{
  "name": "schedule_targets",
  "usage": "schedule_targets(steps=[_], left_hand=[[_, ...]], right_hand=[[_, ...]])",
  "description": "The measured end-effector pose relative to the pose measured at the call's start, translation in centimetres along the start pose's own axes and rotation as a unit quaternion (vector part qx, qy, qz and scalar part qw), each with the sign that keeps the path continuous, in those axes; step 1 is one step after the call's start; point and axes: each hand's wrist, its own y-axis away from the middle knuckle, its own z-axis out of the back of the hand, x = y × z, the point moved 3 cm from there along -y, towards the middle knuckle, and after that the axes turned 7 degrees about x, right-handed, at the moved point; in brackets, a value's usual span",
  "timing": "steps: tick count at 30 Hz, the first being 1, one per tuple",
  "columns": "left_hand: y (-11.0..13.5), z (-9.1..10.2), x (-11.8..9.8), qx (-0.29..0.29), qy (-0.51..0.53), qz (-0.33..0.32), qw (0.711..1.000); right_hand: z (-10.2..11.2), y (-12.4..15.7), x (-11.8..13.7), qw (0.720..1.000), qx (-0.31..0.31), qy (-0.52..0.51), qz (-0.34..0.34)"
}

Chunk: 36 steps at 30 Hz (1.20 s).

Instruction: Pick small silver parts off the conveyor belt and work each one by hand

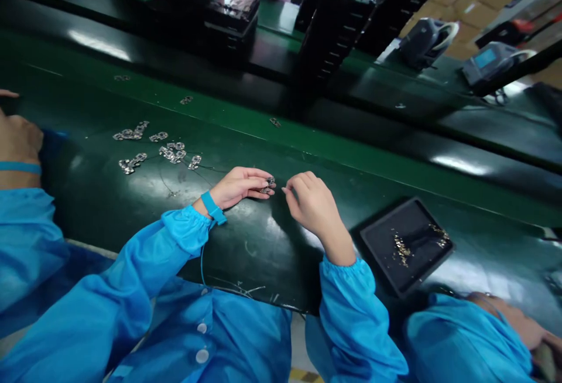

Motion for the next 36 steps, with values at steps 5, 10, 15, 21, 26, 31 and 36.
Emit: schedule_targets(steps=[5, 10, 15, 21, 26, 31, 36], left_hand=[[-0.3, -0.2, 0.3, -0.024, -0.037, -0.033, 0.998], [-0.6, -0.5, 0.8, -0.047, -0.098, -0.051, 0.993], [-0.7, -0.8, 0.9, -0.047, -0.128, -0.046, 0.990], [-0.6, -1.1, 1.1, -0.046, -0.147, -0.036, 0.987], [-0.6, -1.1, 1.2, -0.044, -0.160, -0.035, 0.985], [-0.5, -1.3, 1.0, -0.048, -0.171, -0.029, 0.984], [-0.5, -1.4, 0.9, -0.047, -0.182, -0.023, 0.982]], right_hand=[[-2.2, 1.0, -0.7, 0.990, -0.022, -0.126, -0.056], [-4.0, 1.1, -0.1, 0.967, -0.027, -0.231, -0.108], [-4.3, 0.9, 0.4, 0.984, -0.034, -0.151, -0.092], [-4.2, 1.0, 0.3, 0.990, -0.030, -0.106, -0.086], [-4.4, 0.9, 0.2, 0.991, -0.033, -0.096, -0.084], [-4.3, 0.9, 0.2, 0.990, -0.024, -0.104, -0.089], [-4.1, 0.8, 0.4, 0.990, -0.019, -0.108, -0.092]])
